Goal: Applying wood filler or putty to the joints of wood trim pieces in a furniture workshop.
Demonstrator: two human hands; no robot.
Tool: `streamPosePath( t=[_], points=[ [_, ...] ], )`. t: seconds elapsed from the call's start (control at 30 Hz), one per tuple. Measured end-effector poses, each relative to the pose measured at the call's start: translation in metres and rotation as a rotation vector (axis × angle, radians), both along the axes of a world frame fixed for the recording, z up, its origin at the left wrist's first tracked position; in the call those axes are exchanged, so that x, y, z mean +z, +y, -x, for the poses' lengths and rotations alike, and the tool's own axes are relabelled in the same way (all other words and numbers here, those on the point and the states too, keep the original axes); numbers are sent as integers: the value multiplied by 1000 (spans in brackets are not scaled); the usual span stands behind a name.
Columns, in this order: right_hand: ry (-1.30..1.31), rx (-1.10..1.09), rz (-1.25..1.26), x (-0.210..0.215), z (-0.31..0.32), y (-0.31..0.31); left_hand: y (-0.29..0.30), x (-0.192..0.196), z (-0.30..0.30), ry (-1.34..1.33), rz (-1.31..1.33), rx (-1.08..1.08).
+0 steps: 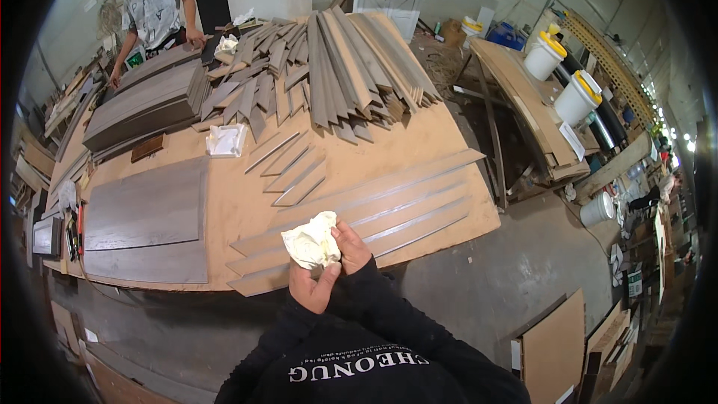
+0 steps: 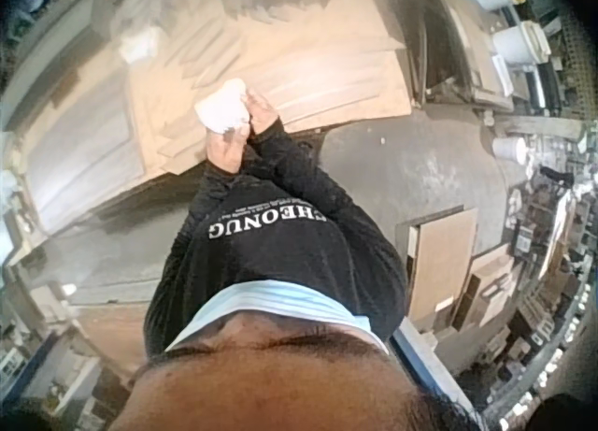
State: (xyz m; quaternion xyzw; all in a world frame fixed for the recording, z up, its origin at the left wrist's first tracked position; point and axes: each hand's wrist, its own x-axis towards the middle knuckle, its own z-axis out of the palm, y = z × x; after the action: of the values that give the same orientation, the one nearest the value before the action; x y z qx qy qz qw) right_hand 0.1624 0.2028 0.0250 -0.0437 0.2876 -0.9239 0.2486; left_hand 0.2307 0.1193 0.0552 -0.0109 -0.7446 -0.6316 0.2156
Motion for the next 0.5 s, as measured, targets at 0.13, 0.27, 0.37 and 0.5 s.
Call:
streamPosePath(
  t=[0.13,0.27,0.37,0.5],
  points=[
    [-5,-39,21,-8,30,32,39,-1,26,-66,54,-65],
    [-47,-118,68,-21,60,95,104,1,71,83,259,-129],
    [-39,-152,-253,-27,76,142,149,6,99,172,265,-131],
    [3,-104,14,-13,96,184,179,12,140,148,206,-213]
  ],
)
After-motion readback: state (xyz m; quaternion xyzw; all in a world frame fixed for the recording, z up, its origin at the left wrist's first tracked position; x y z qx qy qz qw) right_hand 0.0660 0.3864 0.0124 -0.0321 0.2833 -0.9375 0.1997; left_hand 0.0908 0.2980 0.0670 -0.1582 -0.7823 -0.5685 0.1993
